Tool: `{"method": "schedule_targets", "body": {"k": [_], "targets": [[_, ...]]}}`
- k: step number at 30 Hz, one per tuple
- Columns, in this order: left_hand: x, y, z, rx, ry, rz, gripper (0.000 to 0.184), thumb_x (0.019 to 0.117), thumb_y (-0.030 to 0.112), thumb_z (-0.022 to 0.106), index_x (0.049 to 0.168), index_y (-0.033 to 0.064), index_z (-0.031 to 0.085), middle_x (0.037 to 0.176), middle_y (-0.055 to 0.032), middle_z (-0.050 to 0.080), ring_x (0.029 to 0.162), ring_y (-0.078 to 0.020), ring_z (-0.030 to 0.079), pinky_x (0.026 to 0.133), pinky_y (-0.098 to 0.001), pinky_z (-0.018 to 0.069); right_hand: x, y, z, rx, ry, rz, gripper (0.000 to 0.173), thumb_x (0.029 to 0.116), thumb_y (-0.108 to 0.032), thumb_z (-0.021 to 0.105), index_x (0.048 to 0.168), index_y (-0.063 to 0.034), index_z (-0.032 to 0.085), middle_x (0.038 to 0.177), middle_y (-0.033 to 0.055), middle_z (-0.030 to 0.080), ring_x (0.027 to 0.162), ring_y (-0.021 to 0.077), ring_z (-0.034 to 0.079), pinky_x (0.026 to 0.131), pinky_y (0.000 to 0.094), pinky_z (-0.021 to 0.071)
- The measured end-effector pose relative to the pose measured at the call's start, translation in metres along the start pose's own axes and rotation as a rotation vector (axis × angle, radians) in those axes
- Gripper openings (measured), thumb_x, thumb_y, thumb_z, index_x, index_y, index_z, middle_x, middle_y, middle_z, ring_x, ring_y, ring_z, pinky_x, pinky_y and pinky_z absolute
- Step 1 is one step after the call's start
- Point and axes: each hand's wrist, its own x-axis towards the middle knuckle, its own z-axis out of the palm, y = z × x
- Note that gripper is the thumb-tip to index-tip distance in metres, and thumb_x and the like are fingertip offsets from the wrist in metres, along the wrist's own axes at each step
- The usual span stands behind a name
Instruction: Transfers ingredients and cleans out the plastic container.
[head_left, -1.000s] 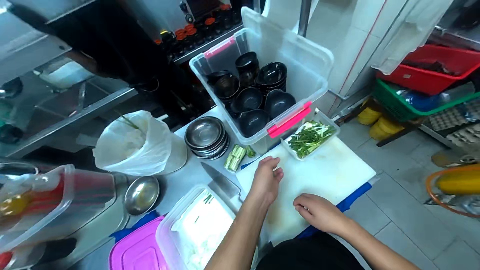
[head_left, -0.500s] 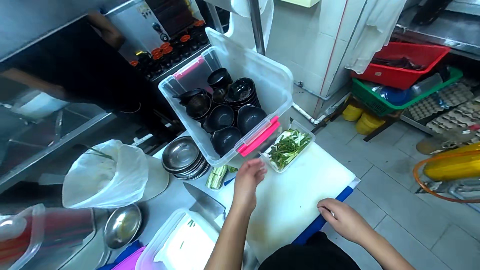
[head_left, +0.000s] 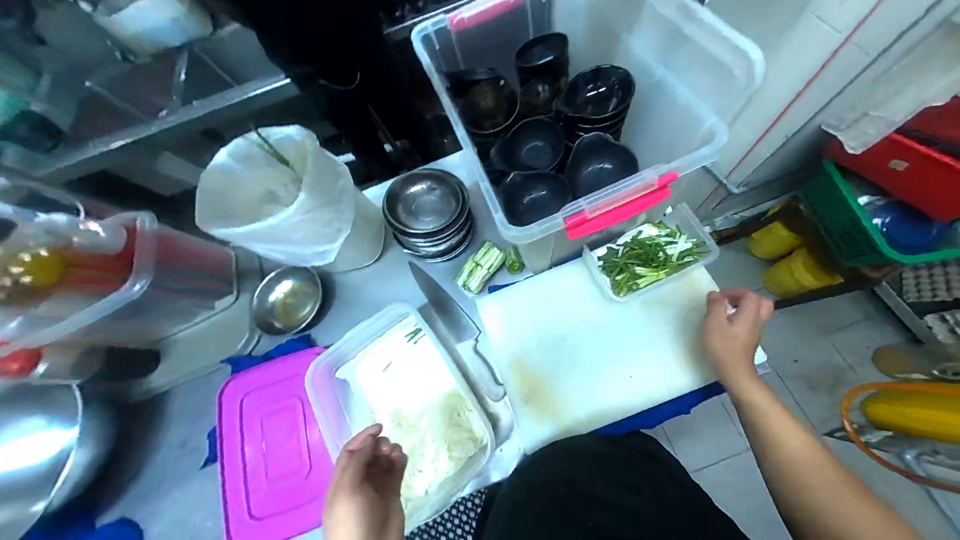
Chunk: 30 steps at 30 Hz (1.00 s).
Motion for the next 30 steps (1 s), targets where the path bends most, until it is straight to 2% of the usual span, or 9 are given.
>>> {"method": "schedule_targets", "body": {"k": [2, 5, 10, 13, 17, 21, 24, 26, 30], "targets": [[-0.006, -0.002, -0.015, 0.012, 0.053, 0.001, 0.024, 0.1082, 0.014, 0.036, 0.104, 0.0119, 0.059, 0.07, 0.0046, 0.059, 0.059, -0.0068, 0.061, 0.058, -0.024, 0.0561, 0.006, -0.003, 0.004, -0.024, -0.016, 0.002, 0.048, 0.1002, -0.03, 0.057, 0.133, 0.0052, 0.053, 0.135, 0.0355, 0.045, 0.126, 0.0531, 0.046, 0.101, 0.0692, 0.0413], [-0.012, -0.009, -0.03, 0.026, 0.066, -0.034, 0.022, 0.1074, 0.013, 0.037, 0.105, 0.0109, 0.059, 0.07, 0.0039, 0.06, 0.06, -0.0074, 0.061, 0.058, -0.0242, 0.0563, -0.031, -0.012, 0.021, -0.138, -0.254, -0.183, 0.038, 0.0954, -0.012, 0.058, 0.129, 0.0056, 0.06, 0.136, 0.0341, 0.051, 0.129, 0.0542, 0.047, 0.105, 0.0709, 0.0394], [-0.012, -0.011, -0.043, 0.062, 0.057, -0.009, 0.022, 0.1067, 0.01, 0.038, 0.103, 0.0068, 0.06, 0.071, 0.0004, 0.061, 0.062, -0.0098, 0.063, 0.06, -0.0252, 0.0571, -0.127, -0.007, 0.003, -0.145, -0.937, -0.805, 0.026, 0.0973, -0.005, 0.053, 0.114, -0.0085, 0.072, 0.127, 0.0105, 0.069, 0.129, 0.029, 0.06, 0.113, 0.0485, 0.046], [-0.006, -0.004, -0.051, 0.173, 0.032, 0.093, 0.019, 0.1014, 0.004, 0.042, 0.105, 0.0042, 0.061, 0.075, 0.0011, 0.064, 0.066, -0.0096, 0.065, 0.064, -0.0256, 0.0581, -0.127, -0.01, -0.04, -0.113, -1.254, -0.891, 0.023, 0.0983, -0.004, 0.054, 0.11, -0.0086, 0.074, 0.121, 0.0081, 0.072, 0.12, 0.0251, 0.066, 0.107, 0.0456, 0.0512], [0.008, -0.002, -0.059, 0.361, 0.025, 0.27, 0.023, 0.0925, 0.003, 0.049, 0.109, -0.0012, 0.064, 0.085, -0.001, 0.067, 0.073, -0.0102, 0.067, 0.07, -0.028, 0.0596, -0.091, -0.029, -0.053, -0.254, -0.83, -0.744, 0.026, 0.1016, -0.018, 0.055, 0.118, -0.0095, 0.073, 0.121, 0.0095, 0.072, 0.116, 0.0284, 0.068, 0.101, 0.0526, 0.0546], [0.019, 0.001, -0.056, 0.505, -0.031, 0.39, 0.025, 0.1017, 0.013, 0.046, 0.11, 0.0013, 0.066, 0.086, -0.0025, 0.068, 0.077, -0.0109, 0.067, 0.074, -0.0298, 0.0589, -0.077, -0.078, -0.007, -0.107, -0.499, -0.638, 0.031, 0.1004, -0.025, 0.055, 0.12, -0.0093, 0.072, 0.121, 0.0094, 0.071, 0.114, 0.0289, 0.066, 0.094, 0.0555, 0.0546], [0.025, 0.005, -0.06, 0.673, -0.088, 0.473, 0.029, 0.1032, 0.022, 0.047, 0.113, 0.0063, 0.069, 0.087, -0.0017, 0.069, 0.078, -0.0115, 0.067, 0.072, -0.0327, 0.0574, -0.089, -0.108, 0.032, -0.04, -0.482, -0.602, 0.028, 0.0998, -0.021, 0.058, 0.122, -0.0086, 0.071, 0.124, 0.0104, 0.07, 0.117, 0.0303, 0.065, 0.096, 0.0566, 0.0538], [0.03, 0.008, -0.067, 0.797, -0.102, 0.545, 0.03, 0.1024, 0.025, 0.047, 0.113, 0.0094, 0.07, 0.089, -0.0002, 0.069, 0.078, -0.0104, 0.066, 0.07, -0.0325, 0.0572, -0.094, -0.115, 0.05, -0.108, -0.542, -0.638, 0.025, 0.0985, -0.019, 0.063, 0.119, -0.0081, 0.072, 0.124, 0.0114, 0.069, 0.123, 0.0351, 0.061, 0.103, 0.0641, 0.0468], [0.035, 0.013, -0.091, 0.89, -0.042, 0.595, 0.031, 0.102, 0.026, 0.048, 0.114, 0.0105, 0.072, 0.091, -0.0007, 0.07, 0.077, -0.0102, 0.066, 0.068, -0.0329, 0.0571, -0.109, -0.116, 0.056, -0.19, -0.542, -0.696, 0.029, 0.0984, -0.03, 0.057, 0.113, -0.0118, 0.075, 0.132, 0.009, 0.067, 0.133, 0.0352, 0.054, 0.108, 0.0667, 0.0408]]}}
